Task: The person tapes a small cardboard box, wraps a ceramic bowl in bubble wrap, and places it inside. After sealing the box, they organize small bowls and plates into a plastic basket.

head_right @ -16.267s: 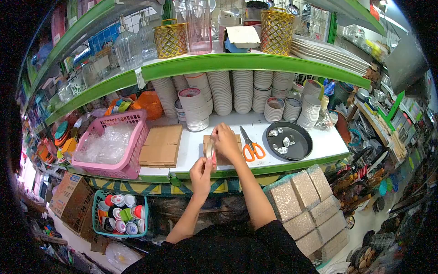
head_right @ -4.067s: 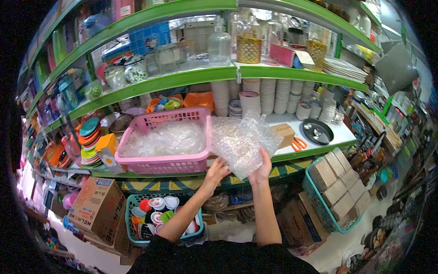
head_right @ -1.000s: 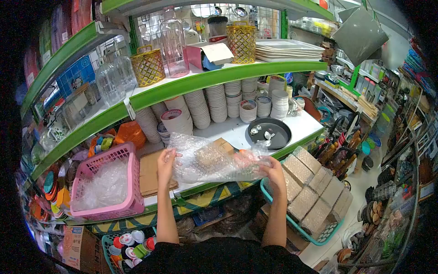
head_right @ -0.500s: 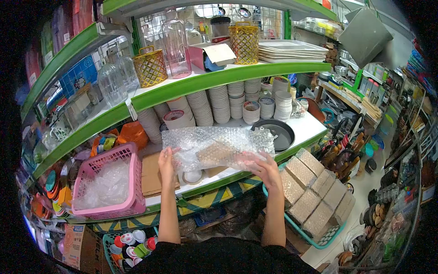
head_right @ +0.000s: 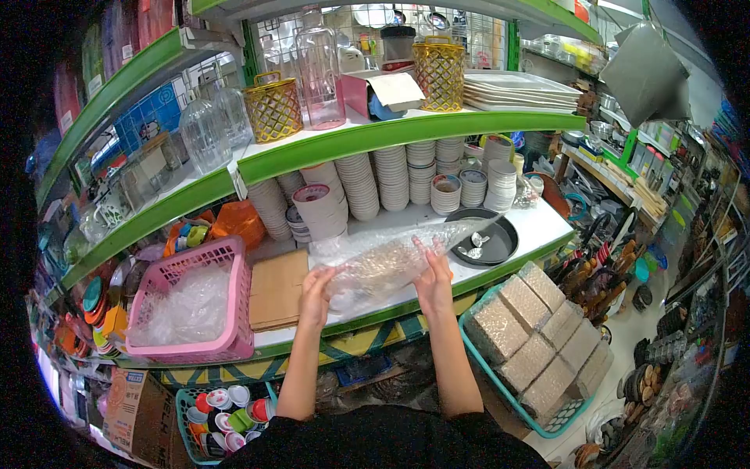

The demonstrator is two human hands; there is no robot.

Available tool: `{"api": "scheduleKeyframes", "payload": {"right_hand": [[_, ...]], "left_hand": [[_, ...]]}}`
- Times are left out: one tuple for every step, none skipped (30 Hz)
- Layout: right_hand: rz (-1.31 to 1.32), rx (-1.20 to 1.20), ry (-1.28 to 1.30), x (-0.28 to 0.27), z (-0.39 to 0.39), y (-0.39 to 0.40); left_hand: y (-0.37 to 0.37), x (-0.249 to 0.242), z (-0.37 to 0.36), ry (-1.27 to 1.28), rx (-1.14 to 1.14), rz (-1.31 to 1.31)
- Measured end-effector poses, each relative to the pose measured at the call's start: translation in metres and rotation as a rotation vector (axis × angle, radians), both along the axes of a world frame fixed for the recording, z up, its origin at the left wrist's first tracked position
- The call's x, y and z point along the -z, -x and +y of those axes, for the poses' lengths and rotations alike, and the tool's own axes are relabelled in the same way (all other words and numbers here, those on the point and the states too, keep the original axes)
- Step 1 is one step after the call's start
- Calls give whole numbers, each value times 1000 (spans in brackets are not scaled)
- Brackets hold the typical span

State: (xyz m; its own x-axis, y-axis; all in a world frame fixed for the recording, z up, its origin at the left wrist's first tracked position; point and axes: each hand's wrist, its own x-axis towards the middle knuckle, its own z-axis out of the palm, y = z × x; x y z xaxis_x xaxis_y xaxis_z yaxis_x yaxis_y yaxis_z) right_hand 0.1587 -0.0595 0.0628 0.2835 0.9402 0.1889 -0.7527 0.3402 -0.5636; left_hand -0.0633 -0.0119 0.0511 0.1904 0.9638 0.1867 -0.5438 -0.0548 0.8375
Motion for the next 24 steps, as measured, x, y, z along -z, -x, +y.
{"api": "scheduleKeyframes", "payload": {"right_hand": [[-94,69,75,-6,3,2],[-95,63,73,-7,8,1],[-115,67,93,-8,13,1],[-135,71,114,-10,17,0],[-137,64,114,-12,19,-3],[-92,-15,86,-22,18,-3],[-47,-93,59,-28,18,-4],[-19,-140,15,-29,21,-5],[-19,-148,18,-32,23,-6],[-113,-215,15,-35,25,-8],[-208,-282,9,-38,27,-9],[-210,-290,10,-38,30,-10],[-233,-359,-9,-38,34,-10],[-256,-426,-28,-38,37,-10],[-258,-432,-27,-38,38,-8],[-363,-411,-7,-39,40,-7],[-467,-387,13,-39,41,-5],[-469,-391,13,-38,43,-2],[-603,-201,-1,-35,46,2],[-732,-8,-16,-33,49,5],[-733,-12,-20,-32,53,7],[-965,237,-27,-31,57,8],[-1188,493,-36,-29,62,8],[-1188,490,-39,-22,71,6]], "left_hand": [[2,7,1,0,-5,0],[6,14,3,-111,98,128],[11,12,0,-221,200,256],[21,10,-4,-266,338,428],[22,8,-6,-265,330,428],[22,-2,-9,-328,573,184],[22,-6,-10,-387,808,-69],[28,-1,-3,-421,819,1],[28,0,3,-418,811,1],[27,-2,9,-304,786,36],[26,0,15,-192,760,71],[27,1,19,-103,745,104],[25,3,22,-102,737,101],[18,5,28,-71,628,99],[11,0,33,-40,521,97],[4,-8,36,-40,516,95],[-2,-18,39,-48,379,150],[-5,-26,41,-55,244,204],[-4,-34,43,-55,240,202],[-3,-41,44,-156,183,290],[-2,-45,46,-257,126,379],[-4,-47,45,-258,122,378],[-6,-49,45,-282,67,373],[-7,-50,45,-305,12,368]]}}
